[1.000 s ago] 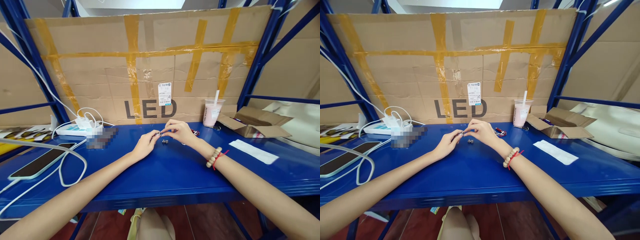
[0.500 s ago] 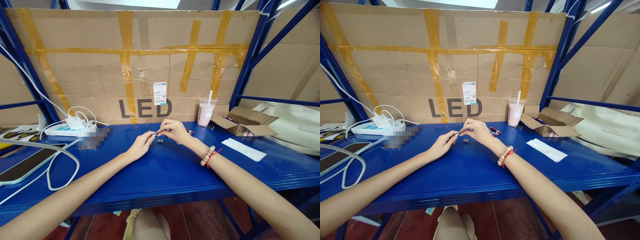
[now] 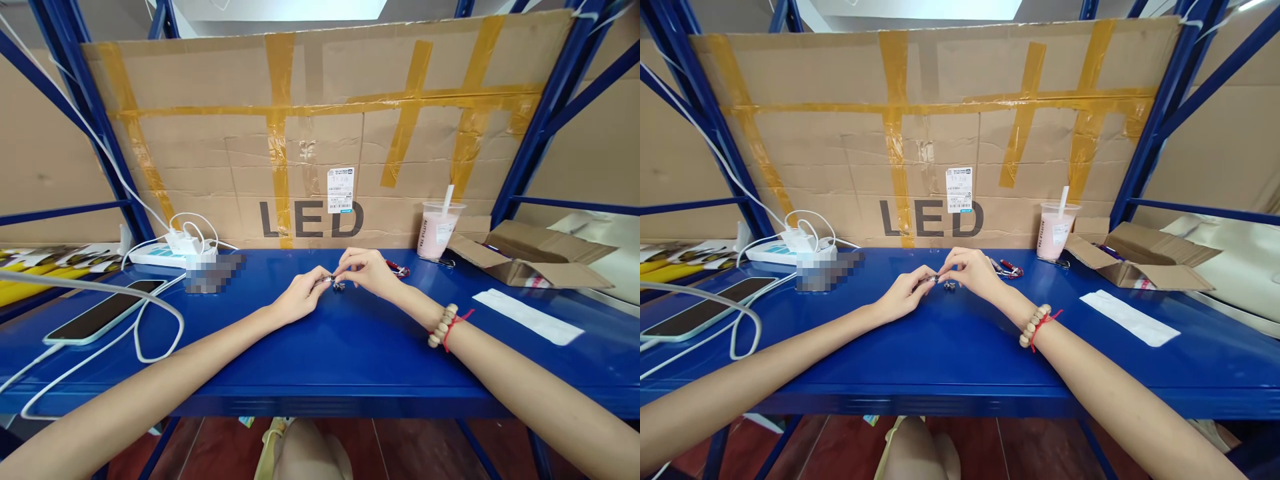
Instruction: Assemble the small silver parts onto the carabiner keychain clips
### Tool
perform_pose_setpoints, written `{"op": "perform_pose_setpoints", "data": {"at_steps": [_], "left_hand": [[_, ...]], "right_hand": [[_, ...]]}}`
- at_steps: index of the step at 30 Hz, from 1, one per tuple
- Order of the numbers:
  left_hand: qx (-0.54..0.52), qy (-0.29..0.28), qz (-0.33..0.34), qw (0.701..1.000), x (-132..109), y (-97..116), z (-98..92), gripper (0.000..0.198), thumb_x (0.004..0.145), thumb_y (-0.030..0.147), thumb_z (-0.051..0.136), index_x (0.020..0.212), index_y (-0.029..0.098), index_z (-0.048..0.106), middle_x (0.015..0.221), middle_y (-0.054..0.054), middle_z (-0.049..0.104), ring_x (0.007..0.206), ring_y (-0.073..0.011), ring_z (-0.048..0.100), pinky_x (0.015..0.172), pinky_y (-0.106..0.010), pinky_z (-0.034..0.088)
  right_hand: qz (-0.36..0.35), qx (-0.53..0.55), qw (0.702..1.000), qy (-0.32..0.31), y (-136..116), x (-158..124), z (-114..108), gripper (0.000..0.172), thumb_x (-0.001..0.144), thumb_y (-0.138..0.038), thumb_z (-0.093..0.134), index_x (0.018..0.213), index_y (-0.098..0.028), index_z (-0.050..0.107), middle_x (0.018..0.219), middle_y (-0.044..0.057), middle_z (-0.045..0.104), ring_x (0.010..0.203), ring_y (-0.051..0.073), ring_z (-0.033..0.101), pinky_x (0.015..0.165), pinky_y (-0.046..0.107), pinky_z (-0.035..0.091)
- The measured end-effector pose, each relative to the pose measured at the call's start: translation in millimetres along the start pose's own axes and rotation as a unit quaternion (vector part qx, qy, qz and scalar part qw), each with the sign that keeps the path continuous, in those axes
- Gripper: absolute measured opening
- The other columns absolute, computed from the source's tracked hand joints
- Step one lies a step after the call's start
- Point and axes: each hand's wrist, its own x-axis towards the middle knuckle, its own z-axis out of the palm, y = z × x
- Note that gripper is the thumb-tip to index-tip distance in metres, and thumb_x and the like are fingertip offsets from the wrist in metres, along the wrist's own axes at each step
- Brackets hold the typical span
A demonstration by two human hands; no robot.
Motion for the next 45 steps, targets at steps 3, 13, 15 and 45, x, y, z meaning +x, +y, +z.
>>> {"op": "perform_pose_setpoints", "data": {"at_steps": [3,13,15,45], "left_hand": [[0.003,0.017,0.006,1.000,-0.5,0.3,-0.1,0.016,0.088,0.028,0.037,0.091,0.019,0.050,0.067,0.003,0.055,0.057,-0.0108,0.049,0.058,-0.021,0.038],[0.019,0.051,0.014,0.998,-1.5,1.6,0.2,0.013,0.086,0.022,0.041,0.089,0.018,0.053,0.072,0.000,0.061,0.063,-0.0128,0.056,0.062,-0.022,0.042],[0.028,0.056,0.011,0.998,-1.5,1.4,0.2,0.013,0.086,0.021,0.042,0.090,0.018,0.054,0.073,-0.001,0.062,0.065,-0.0132,0.057,0.062,-0.022,0.042],[0.066,0.035,-0.018,0.997,2.7,2.9,-2.7,0.022,0.091,0.027,0.038,0.106,0.023,0.054,0.097,-0.002,0.063,0.088,-0.0167,0.059,0.076,-0.026,0.045]], "right_hand": [[0.018,-0.019,1.000,0.006,-2.9,0.0,1.7,0.029,0.071,-0.045,0.063,0.067,-0.018,0.070,0.077,0.002,0.062,0.044,0.004,0.047,0.046,0.022,0.034],[0.162,0.055,0.985,-0.028,-16.1,3.0,6.4,0.031,0.063,-0.044,0.068,0.065,-0.013,0.069,0.062,0.004,0.065,0.040,0.008,0.047,0.041,0.022,0.037],[0.179,0.066,0.981,-0.024,-17.3,2.8,7.2,0.031,0.063,-0.043,0.068,0.065,-0.012,0.068,0.059,0.004,0.064,0.038,0.007,0.047,0.039,0.021,0.037],[0.153,0.051,0.986,-0.028,-0.5,4.8,1.7,0.033,0.068,-0.047,0.063,0.071,-0.015,0.069,0.072,0.004,0.068,0.040,0.007,0.048,0.042,0.022,0.039]]}}
